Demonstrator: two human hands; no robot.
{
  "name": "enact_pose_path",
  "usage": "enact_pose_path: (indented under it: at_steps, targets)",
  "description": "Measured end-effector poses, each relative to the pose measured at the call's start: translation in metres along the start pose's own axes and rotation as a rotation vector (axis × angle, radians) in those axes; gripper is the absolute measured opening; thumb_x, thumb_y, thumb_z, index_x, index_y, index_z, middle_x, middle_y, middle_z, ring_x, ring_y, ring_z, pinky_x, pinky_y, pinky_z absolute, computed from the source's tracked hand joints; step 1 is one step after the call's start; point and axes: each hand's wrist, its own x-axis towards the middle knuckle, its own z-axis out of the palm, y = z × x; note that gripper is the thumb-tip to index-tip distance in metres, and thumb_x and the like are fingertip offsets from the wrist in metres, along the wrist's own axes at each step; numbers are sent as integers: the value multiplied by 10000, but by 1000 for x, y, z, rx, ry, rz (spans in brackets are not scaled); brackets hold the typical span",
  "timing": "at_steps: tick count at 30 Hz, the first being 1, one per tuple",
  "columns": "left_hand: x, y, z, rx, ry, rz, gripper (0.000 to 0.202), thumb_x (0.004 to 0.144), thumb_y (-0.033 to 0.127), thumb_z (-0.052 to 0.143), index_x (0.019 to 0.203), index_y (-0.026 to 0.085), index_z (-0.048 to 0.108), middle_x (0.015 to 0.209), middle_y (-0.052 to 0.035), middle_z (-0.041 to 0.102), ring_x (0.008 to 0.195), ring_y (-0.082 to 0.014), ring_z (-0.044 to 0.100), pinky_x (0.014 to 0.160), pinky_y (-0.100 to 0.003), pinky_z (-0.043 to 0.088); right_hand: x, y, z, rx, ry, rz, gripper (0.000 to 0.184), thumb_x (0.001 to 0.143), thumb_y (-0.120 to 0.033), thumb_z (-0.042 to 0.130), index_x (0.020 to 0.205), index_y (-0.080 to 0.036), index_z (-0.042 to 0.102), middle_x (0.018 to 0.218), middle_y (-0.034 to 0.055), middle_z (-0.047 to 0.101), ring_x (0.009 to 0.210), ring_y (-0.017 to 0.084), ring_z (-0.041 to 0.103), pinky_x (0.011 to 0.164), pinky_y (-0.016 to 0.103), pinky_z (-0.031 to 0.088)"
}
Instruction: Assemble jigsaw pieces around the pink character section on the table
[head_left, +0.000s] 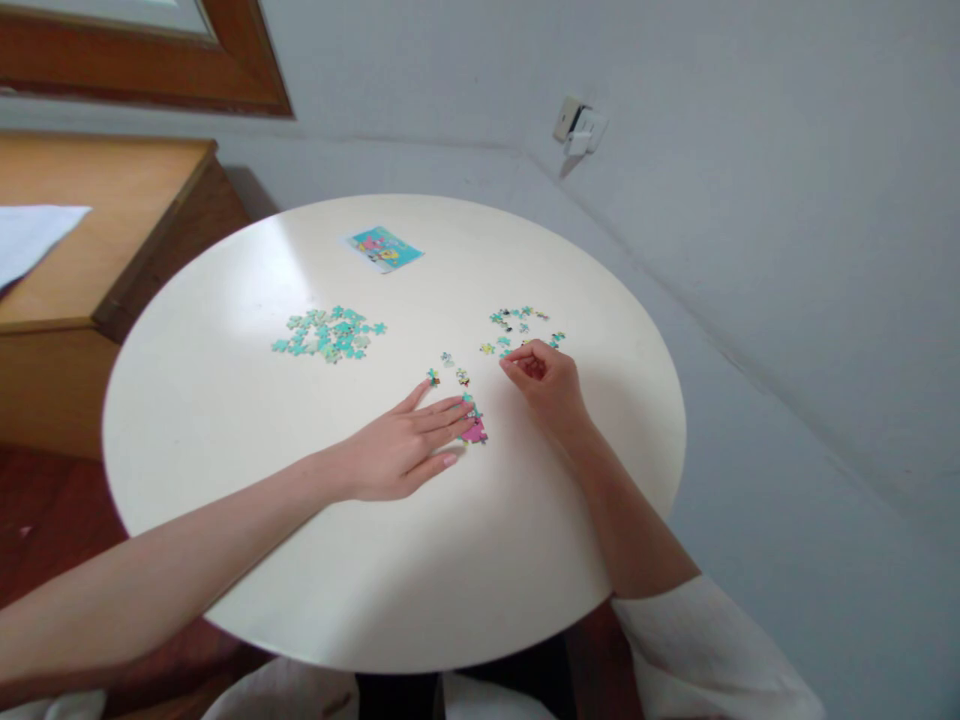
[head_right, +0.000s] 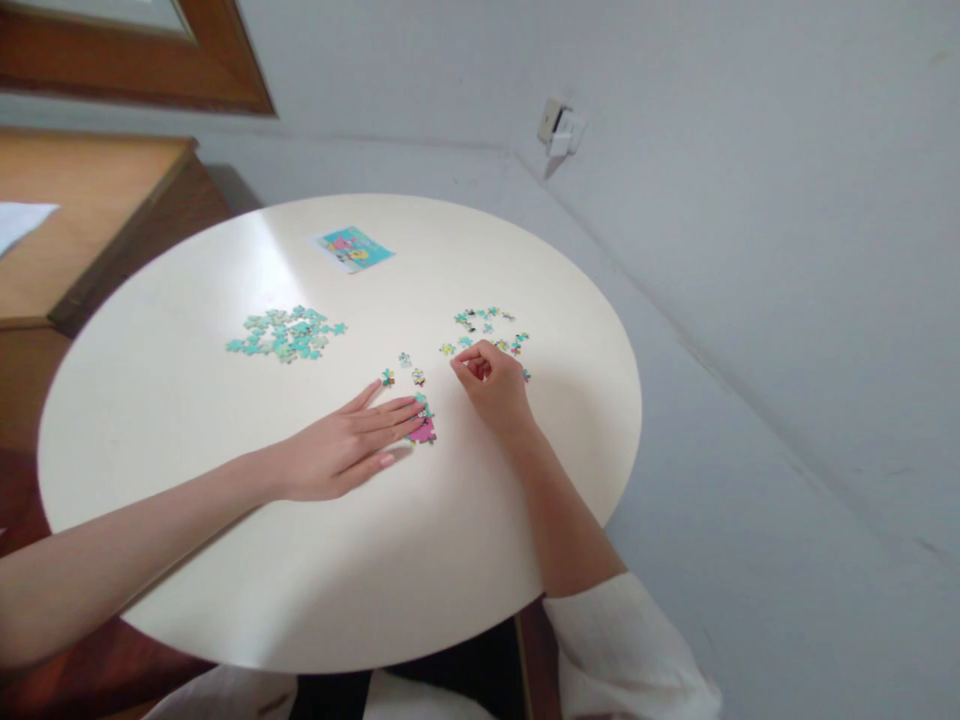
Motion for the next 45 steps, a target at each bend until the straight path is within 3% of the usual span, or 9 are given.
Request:
enact_pose_path:
  at_steps: [9,14,18,25,36,45]
  targets:
    - [1,1,0,-31,25,17,501,953,339,323,1395,102,338,1432,-194,367,1359,-258,307,1134,-528,134,0,-3,-2,-24,7,34,128,709,-311,593,670,-195,553,512,-55,446,486,88,387,503,239,328]
    - [3,-1,-6,-72,216,-64,378,949,236,316,1262,130,498,1297,-146,546,1247,-213,466,1097,-418,307,1,0,-3,-30,21,38,126,708,-313,590,672,-198,552,510,-55,445,486,89,390,501,238,320]
    - [4,-2,-11,-123,385,-166,269,922,211,366,983,147,620,971,-110,668,960,-184,612,870,-306,485,1,2,-3,-27,30,57,108,714,-302,571,699,-201,538,520,-54,454,480,90,388,501,240,315]
    - [2,-4,-9,-162,446,-253,146,877,205,441,846,163,577,844,-70,629,809,-153,594,740,-263,478,1,3,-4,-26,79,33,101,737,-292,530,722,-206,480,564,-46,456,503,96,396,510,241,318]
    - [2,-2,-12,-193,471,-294,136,856,197,434,790,176,551,825,-57,604,796,-141,575,745,-251,472,2,-1,-10,-82,235,67,120,617,-210,513,585,-225,399,491,-70,375,457,82,329,456,225,281]
    - [1,-2,-13,-197,502,-279,134,857,177,432,783,173,544,815,-53,600,785,-135,571,736,-248,469,1,-3,-11,-114,213,38,180,600,-199,507,521,-222,347,494,-66,357,480,84,321,482,236,285]
